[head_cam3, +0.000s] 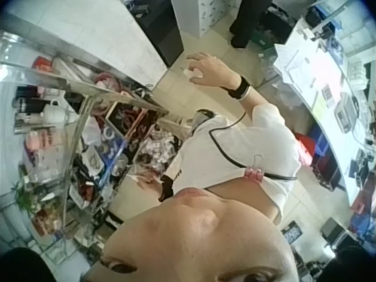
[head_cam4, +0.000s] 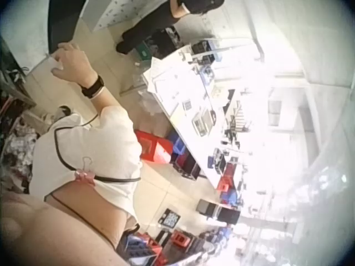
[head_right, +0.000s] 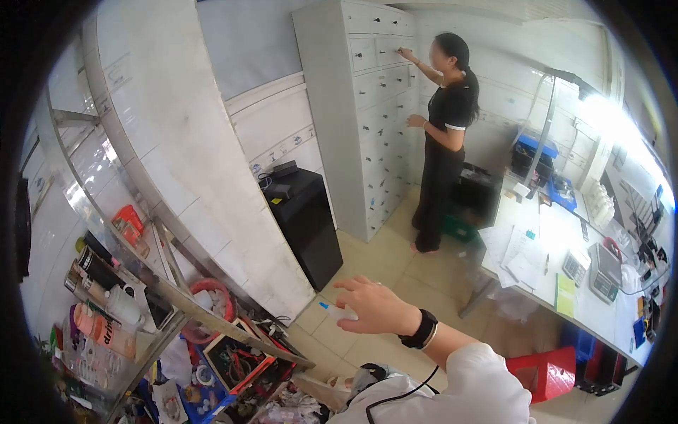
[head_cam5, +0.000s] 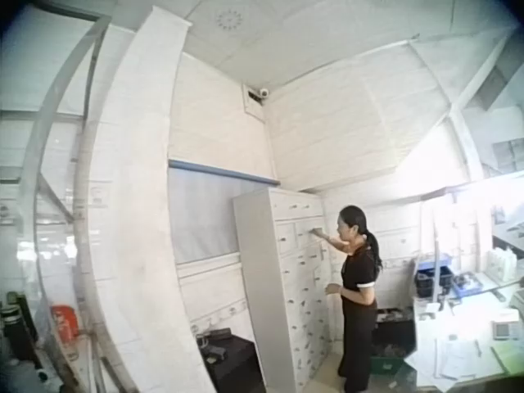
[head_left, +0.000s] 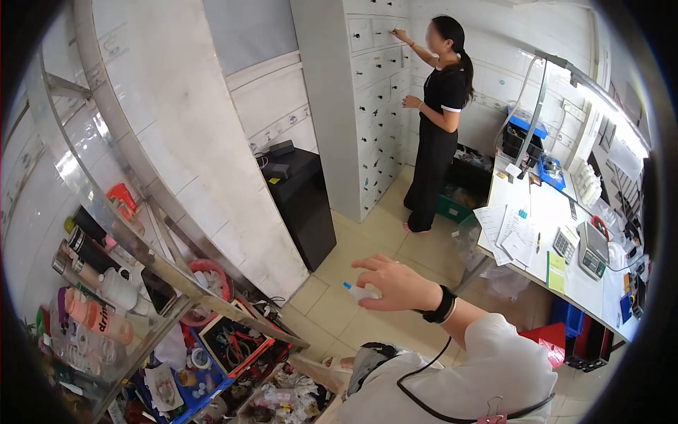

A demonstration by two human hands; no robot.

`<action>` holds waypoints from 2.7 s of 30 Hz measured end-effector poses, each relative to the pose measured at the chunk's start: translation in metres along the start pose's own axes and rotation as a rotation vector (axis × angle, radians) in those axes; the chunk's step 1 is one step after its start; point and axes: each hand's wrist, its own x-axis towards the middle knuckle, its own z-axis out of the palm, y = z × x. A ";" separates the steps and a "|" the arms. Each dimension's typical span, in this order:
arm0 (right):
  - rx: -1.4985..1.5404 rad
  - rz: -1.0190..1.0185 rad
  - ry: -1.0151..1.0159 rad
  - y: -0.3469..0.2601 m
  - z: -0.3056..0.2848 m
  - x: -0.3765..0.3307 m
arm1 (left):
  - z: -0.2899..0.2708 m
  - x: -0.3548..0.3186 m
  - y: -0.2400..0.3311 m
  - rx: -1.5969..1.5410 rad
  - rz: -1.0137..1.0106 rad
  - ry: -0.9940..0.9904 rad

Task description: Assembling and inspecting small plastic figures in a manufacturing workshop.

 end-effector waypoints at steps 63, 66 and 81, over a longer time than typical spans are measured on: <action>0.740 -1.573 -1.040 -0.504 0.340 -0.247 | -0.112 -0.510 0.034 0.192 0.643 1.760; 0.337 -1.676 -1.524 -0.595 0.348 -0.288 | -0.138 -0.479 0.056 0.313 0.248 1.867; 0.686 -1.864 -1.766 -0.724 0.375 -0.571 | -0.156 -0.590 0.022 -0.250 0.596 2.541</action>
